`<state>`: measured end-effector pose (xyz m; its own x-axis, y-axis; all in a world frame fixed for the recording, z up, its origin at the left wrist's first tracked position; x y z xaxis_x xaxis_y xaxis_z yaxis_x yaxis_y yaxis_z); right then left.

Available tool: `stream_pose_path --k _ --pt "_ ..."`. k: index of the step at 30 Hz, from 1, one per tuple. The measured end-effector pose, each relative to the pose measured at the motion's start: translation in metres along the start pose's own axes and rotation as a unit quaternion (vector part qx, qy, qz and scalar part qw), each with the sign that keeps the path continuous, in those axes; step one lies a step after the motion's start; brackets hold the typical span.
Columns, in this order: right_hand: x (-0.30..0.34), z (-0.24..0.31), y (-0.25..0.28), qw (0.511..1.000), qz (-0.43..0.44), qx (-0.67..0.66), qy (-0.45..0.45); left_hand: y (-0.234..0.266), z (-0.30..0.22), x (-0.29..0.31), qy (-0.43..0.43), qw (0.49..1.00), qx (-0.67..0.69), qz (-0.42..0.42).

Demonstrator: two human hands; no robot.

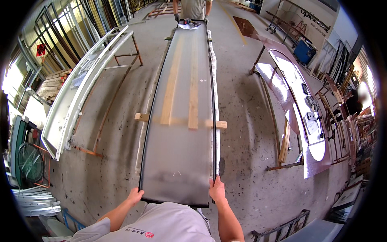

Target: The person uses a drill to secure screws into a metal frame section on a table, assists another person in positioning frame rails, and later holds a wooden guide on a tabletop.

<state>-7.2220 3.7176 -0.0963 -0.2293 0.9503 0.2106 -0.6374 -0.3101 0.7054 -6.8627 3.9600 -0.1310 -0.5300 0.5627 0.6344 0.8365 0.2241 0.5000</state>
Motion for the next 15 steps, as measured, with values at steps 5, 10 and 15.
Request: stream_pose_path --k 5,10,15 --pt "0.005 -0.003 -0.003 1.0 0.009 -0.017 0.005 -0.009 0.029 -0.008 0.012 0.999 0.03 -0.005" --pt "0.01 -0.004 -0.005 0.999 0.039 -0.031 0.011 -0.007 0.029 -0.003 -0.005 1.0 0.004 0.01" --pt "0.002 -0.026 -0.029 0.998 0.054 0.029 -0.016 -0.005 0.019 -0.001 -0.039 0.995 -0.088 -0.03"
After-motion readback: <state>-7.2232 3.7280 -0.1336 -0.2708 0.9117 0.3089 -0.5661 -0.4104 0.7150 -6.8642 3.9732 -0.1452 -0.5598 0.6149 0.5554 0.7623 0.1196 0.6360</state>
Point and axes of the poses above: each hand's wrist, its own x-axis away from the middle knuckle, its own y-axis out of the back of the hand, z = x × y, the point moved 1 cm from there along -x, towards the middle knuckle, and after that the axes turned 1 degree about x, right-handed, at the moved point
